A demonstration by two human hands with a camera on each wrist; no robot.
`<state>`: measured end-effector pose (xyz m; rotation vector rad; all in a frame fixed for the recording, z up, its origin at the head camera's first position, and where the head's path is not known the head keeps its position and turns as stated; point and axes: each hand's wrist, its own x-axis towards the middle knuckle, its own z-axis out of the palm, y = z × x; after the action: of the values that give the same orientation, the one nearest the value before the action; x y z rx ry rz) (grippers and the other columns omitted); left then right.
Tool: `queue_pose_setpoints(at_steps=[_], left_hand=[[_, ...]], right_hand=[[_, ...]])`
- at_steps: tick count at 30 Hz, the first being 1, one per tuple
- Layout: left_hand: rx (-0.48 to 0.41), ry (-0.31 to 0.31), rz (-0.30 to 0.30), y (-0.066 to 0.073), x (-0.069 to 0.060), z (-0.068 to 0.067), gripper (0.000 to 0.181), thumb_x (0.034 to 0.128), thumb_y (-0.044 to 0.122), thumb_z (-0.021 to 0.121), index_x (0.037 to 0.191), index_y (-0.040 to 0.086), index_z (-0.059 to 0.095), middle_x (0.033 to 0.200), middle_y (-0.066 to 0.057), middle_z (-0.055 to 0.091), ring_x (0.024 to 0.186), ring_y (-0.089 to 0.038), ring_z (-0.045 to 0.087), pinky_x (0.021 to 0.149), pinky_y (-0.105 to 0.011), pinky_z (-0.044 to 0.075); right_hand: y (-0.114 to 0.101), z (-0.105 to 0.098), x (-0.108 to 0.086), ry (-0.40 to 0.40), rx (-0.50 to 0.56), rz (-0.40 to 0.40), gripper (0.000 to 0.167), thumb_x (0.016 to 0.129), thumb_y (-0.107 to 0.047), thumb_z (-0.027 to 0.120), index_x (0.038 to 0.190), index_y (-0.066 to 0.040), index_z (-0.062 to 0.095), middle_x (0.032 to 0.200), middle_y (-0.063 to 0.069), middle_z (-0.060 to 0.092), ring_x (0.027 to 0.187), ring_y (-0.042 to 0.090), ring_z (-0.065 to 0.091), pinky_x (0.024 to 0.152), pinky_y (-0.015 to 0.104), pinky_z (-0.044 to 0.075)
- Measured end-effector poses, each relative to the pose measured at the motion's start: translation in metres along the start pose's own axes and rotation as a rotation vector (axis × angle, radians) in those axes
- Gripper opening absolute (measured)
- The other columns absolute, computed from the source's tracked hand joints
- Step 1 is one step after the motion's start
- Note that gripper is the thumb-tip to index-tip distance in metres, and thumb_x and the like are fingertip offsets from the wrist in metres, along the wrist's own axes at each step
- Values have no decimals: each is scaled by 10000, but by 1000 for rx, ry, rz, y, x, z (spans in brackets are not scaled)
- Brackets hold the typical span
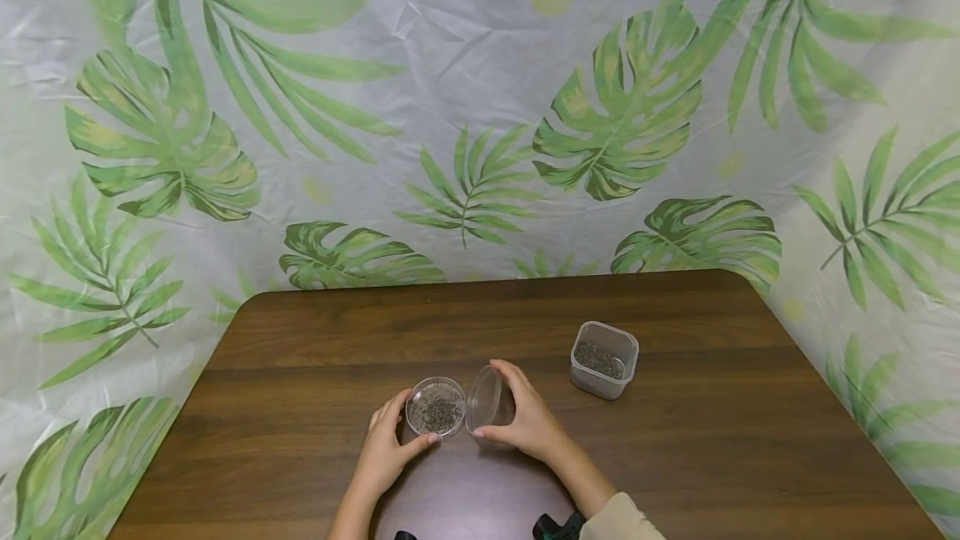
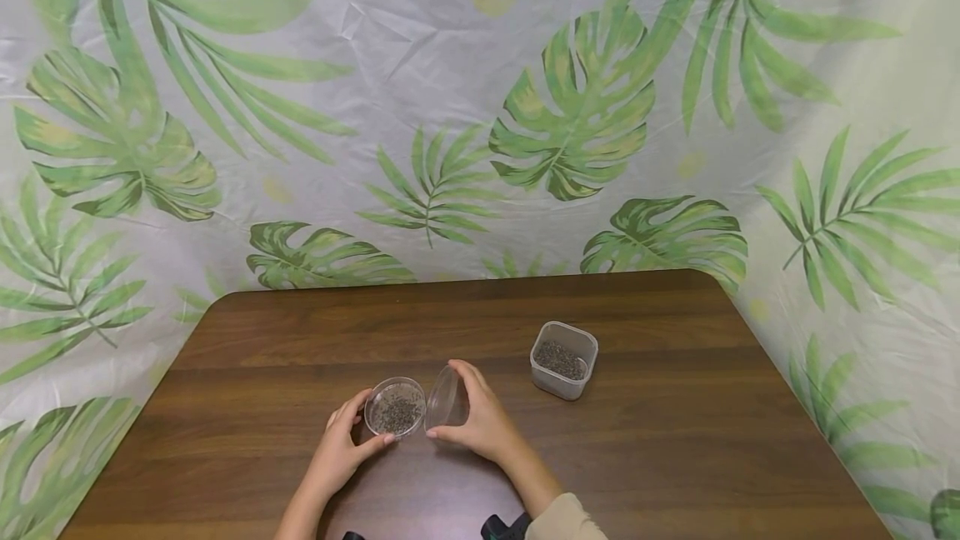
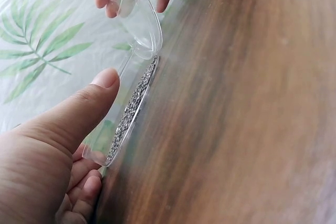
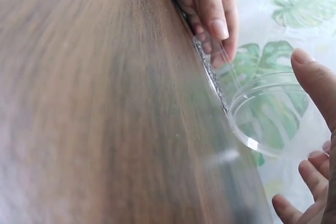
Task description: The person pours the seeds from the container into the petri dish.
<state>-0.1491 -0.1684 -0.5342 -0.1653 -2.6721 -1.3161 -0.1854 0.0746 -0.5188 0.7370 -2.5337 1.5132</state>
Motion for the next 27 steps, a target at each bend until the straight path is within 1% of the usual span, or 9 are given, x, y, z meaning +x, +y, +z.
queue_pose_setpoints(at_steps=[7, 10, 14, 17, 21, 27], left_hand=[[-7, -2, -9, 0, 0, 0, 838, 664, 392, 764, 1331, 40, 399, 1301, -148, 442, 1135, -290, 401, 924, -423, 399], [-10, -9, -12, 1, 0, 0, 840, 668, 398, 759, 1334, 39, 394, 1304, -152, 438, 1132, -298, 401, 923, -436, 398], [-12, -19, -18, 1, -1, -1, 843, 673, 405, 751, 1338, 37, 386, 1309, -161, 429, 1125, -312, 404, 917, -454, 399], [-14, -18, -18, 2, 0, -1, 843, 671, 398, 755, 1337, 35, 387, 1308, -163, 429, 1127, -314, 402, 918, -452, 399], [-15, -11, -13, 2, 0, -1, 837, 670, 381, 762, 1333, 30, 393, 1303, -162, 436, 1128, -311, 401, 920, -446, 400], [-8, -9, -13, 1, 0, -1, 833, 669, 383, 763, 1331, 34, 397, 1297, -159, 444, 1111, -309, 416, 912, -452, 402]], right_hand=[[-3, 5, 1, -40, 35, 24, 964, 602, -385, 818, 1382, -282, 262, 1392, -9, 320, 1250, 191, 317, 987, 443, 326], [-3, 8, 2, -46, 65, 8, 970, 605, -353, 825, 1388, -232, 267, 1391, 2, 327, 1248, 213, 325, 983, 442, 334], [-1, 13, 5, -50, 106, -20, 980, 601, -328, 831, 1388, -162, 271, 1387, -1, 313, 1250, 221, 328, 993, 399, 336], [1, 17, 7, -50, 135, -18, 980, 597, -335, 832, 1385, -183, 270, 1377, -6, 306, 1243, 206, 336, 994, 371, 340], [2, 20, 9, -44, 170, -30, 974, 597, -340, 833, 1380, -191, 273, 1367, 27, 306, 1226, 223, 358, 984, 386, 351], [1, 25, 12, -60, 229, -33, 983, 600, -289, 839, 1386, -136, 268, 1371, 49, 264, 1200, 269, 388, 985, 342, 351]])
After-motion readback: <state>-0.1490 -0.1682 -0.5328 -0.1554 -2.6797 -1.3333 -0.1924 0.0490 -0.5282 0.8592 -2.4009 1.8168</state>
